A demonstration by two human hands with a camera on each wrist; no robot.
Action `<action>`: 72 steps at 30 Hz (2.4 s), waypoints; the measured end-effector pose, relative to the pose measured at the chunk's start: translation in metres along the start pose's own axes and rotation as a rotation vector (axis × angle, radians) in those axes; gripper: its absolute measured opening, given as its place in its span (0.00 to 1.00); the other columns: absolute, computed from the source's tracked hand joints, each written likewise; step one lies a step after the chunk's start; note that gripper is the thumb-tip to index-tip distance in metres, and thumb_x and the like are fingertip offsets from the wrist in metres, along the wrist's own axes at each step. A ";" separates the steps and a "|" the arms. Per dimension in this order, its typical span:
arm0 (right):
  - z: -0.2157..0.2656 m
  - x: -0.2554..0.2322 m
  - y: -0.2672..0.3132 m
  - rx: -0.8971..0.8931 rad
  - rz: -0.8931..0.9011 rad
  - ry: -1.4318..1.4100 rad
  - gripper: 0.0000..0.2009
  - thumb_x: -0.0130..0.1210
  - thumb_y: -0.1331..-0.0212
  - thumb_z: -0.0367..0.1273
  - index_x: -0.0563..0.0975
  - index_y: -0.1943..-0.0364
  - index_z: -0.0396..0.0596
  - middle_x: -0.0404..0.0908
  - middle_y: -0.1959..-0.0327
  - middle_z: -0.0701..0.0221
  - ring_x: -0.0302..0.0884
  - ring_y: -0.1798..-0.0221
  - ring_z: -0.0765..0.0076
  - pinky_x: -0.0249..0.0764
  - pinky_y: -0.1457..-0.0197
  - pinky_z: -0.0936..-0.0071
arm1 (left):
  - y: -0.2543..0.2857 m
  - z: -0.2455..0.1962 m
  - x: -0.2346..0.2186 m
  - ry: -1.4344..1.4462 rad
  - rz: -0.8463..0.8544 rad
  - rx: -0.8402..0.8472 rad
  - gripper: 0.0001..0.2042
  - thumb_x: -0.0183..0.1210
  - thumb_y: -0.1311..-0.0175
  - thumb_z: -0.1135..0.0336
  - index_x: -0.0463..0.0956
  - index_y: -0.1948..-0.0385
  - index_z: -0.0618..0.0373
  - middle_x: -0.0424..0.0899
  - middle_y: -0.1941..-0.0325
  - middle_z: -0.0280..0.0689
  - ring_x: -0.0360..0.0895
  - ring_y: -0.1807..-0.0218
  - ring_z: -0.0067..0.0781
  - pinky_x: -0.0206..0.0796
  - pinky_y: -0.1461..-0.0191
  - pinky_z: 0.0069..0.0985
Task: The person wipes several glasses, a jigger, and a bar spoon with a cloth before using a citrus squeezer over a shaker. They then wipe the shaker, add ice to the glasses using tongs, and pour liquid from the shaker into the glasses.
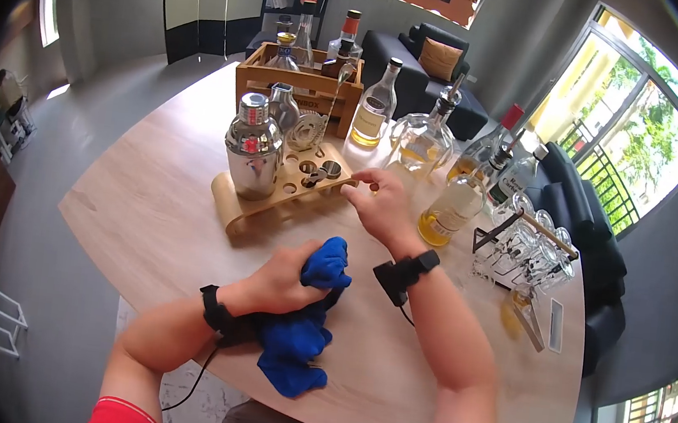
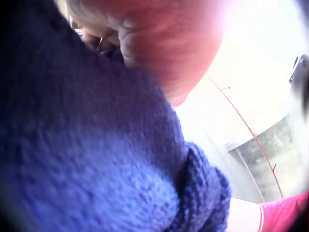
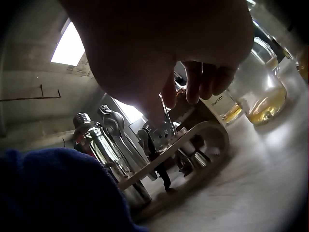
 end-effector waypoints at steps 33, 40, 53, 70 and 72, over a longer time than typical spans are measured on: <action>-0.019 -0.019 0.128 0.522 -0.008 -0.985 0.19 0.66 0.35 0.35 0.71 0.48 0.44 0.83 0.57 0.69 0.80 0.64 0.76 0.76 0.67 0.80 | -0.009 0.018 -0.008 0.871 0.012 -0.306 0.16 0.68 0.36 0.70 0.77 0.49 0.57 0.84 0.58 0.31 0.79 0.57 0.16 0.74 0.54 0.19; -0.032 -0.017 0.139 0.431 0.102 -1.167 0.19 0.67 0.39 0.28 0.75 0.46 0.41 0.84 0.56 0.67 0.80 0.61 0.77 0.76 0.59 0.81 | -0.022 0.004 -0.028 0.822 -0.105 0.129 0.11 0.60 0.37 0.80 0.73 0.56 0.57 0.78 0.54 0.29 0.75 0.50 0.16 0.68 0.43 0.19; -0.034 -0.019 0.138 0.372 0.132 -1.123 0.20 0.69 0.44 0.24 0.78 0.47 0.41 0.85 0.51 0.66 0.82 0.50 0.75 0.80 0.45 0.76 | -0.022 -0.023 0.016 -0.135 -0.004 0.367 0.27 0.65 0.43 0.73 0.75 0.37 0.54 0.78 0.43 0.47 0.74 0.43 0.50 0.67 0.36 0.37; -0.020 -0.020 0.134 0.468 0.315 -0.833 0.15 0.69 0.43 0.24 0.75 0.55 0.43 0.87 0.59 0.67 0.84 0.59 0.78 0.82 0.55 0.78 | -0.022 -0.004 0.025 -0.264 0.185 0.408 0.21 0.67 0.44 0.65 0.78 0.47 0.56 0.75 0.60 0.45 0.74 0.58 0.50 0.66 0.53 0.41; -0.018 -0.016 0.134 0.229 0.155 -0.975 0.17 0.69 0.42 0.25 0.73 0.53 0.45 0.87 0.61 0.67 0.82 0.64 0.79 0.80 0.62 0.79 | -0.023 -0.004 0.028 -0.267 0.189 0.390 0.20 0.67 0.43 0.66 0.78 0.47 0.56 0.75 0.60 0.45 0.74 0.58 0.50 0.66 0.53 0.41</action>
Point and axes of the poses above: each hand's wrist, its own y-axis away from the middle knuckle, its own x-axis out of the palm, z = x × y, the point moved 2 cm from there along -y, towards the middle knuckle
